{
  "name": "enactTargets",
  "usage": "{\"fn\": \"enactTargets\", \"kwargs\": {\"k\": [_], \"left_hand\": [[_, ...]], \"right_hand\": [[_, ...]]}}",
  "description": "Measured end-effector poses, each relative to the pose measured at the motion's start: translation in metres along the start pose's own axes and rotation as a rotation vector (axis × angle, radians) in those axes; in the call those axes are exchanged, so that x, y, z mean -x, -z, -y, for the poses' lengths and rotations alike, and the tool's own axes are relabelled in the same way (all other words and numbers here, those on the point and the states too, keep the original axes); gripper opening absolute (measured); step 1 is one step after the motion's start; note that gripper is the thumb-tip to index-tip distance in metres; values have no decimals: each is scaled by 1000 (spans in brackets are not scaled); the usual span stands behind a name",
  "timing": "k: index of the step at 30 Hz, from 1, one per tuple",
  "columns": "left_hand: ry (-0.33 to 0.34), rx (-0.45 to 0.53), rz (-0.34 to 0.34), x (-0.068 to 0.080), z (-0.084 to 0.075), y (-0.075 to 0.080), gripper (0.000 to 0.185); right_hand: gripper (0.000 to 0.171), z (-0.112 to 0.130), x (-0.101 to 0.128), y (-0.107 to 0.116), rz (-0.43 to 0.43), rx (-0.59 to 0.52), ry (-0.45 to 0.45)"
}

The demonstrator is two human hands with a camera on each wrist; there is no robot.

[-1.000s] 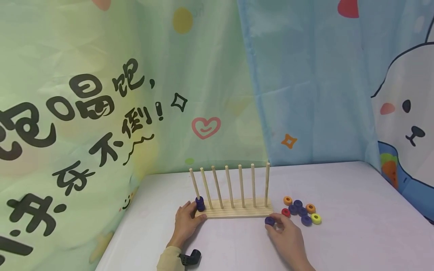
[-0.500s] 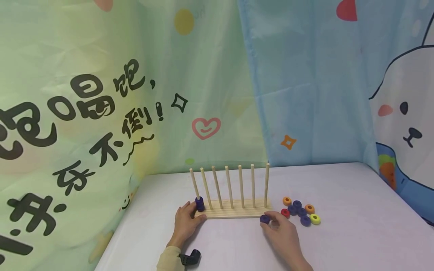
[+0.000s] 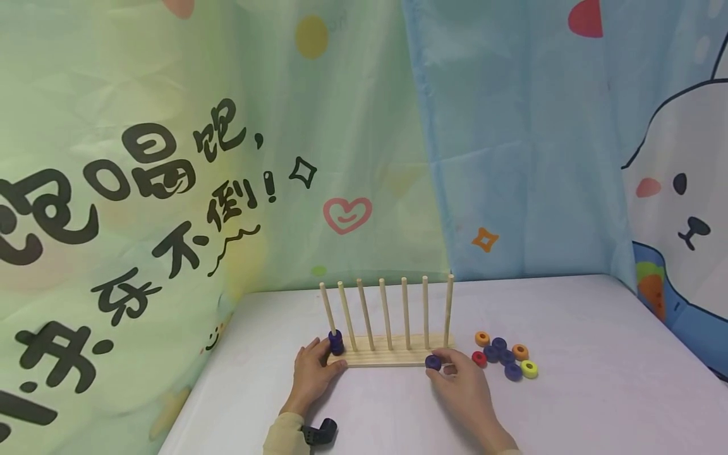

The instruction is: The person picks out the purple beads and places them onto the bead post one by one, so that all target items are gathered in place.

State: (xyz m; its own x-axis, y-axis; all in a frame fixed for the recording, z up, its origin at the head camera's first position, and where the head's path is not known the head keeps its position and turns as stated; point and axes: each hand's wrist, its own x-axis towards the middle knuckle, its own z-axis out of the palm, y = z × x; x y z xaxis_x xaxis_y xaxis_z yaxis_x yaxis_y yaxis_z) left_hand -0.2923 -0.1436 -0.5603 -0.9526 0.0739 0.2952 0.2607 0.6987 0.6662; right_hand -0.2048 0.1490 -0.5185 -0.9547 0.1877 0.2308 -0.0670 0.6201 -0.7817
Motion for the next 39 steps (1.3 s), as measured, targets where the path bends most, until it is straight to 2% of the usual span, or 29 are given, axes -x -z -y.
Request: {"fn": "enactTargets", "kwargs": {"k": [10, 17, 21, 29, 39], "left_hand": [[-13, 2, 1, 0, 1, 0, 55], [-19, 3, -5, 0, 1, 1, 55], [-41, 2, -28, 1, 2, 0, 53], [-25, 3, -1, -1, 1, 0, 54], [-16, -9, 6, 0, 0, 0, 52]], "right_hand": [[35, 11, -4, -7, -9, -9, 77], [35, 17, -5, -12, -55, -28, 175], [36, 23, -9, -13, -25, -9, 171], [36, 37, -19, -12, 24, 6, 170], [35, 49, -24, -16, 3, -7, 258]]}}
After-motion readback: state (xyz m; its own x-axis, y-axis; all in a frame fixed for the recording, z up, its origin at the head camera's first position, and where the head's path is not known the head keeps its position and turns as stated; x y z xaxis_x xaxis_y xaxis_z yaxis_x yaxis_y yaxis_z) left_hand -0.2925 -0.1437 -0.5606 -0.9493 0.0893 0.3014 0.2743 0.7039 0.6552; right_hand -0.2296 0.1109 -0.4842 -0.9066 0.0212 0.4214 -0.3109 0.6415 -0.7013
